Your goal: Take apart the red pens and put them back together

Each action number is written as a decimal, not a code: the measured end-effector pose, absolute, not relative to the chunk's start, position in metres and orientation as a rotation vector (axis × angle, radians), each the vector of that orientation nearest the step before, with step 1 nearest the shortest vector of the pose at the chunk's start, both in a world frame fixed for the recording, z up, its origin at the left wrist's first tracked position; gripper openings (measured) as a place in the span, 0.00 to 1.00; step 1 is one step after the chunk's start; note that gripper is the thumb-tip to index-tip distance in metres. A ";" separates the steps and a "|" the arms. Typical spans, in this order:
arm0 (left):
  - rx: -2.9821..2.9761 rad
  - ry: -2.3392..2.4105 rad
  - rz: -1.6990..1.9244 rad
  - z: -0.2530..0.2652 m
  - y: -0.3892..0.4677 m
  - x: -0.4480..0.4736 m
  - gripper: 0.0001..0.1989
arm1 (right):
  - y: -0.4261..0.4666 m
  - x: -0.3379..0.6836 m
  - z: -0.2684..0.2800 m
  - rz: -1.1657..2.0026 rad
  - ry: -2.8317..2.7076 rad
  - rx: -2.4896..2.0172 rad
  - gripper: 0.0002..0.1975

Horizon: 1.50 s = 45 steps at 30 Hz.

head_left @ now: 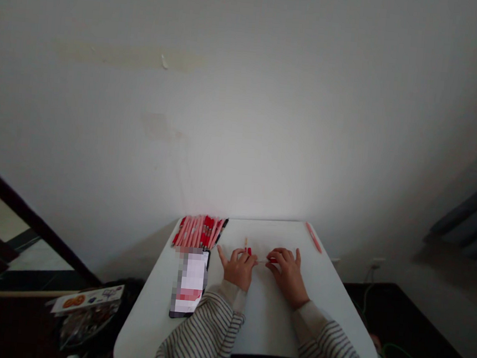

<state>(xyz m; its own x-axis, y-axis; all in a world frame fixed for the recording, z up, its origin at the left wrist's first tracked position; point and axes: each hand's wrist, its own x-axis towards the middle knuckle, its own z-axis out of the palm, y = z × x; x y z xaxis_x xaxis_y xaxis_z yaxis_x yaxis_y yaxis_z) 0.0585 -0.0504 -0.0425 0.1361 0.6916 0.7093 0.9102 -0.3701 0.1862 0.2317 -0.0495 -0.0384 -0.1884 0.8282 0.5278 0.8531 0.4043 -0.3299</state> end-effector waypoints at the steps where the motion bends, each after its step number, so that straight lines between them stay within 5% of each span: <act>1: -2.124 -1.558 -1.078 -0.043 -0.050 0.058 0.04 | -0.050 0.232 -0.039 -0.060 -2.012 -1.432 0.10; 4: -2.135 -1.569 -1.076 -0.045 -0.049 0.058 0.05 | -0.050 0.233 -0.039 -0.097 -1.996 -1.440 0.16; 18: -2.192 -1.654 -1.007 -0.045 -0.050 0.058 0.05 | -0.050 0.232 -0.037 -0.019 -1.983 -1.418 0.07; 45: -2.150 -1.599 -1.123 -0.042 -0.051 0.060 0.09 | -0.046 0.236 -0.043 -0.097 -1.899 -1.426 0.12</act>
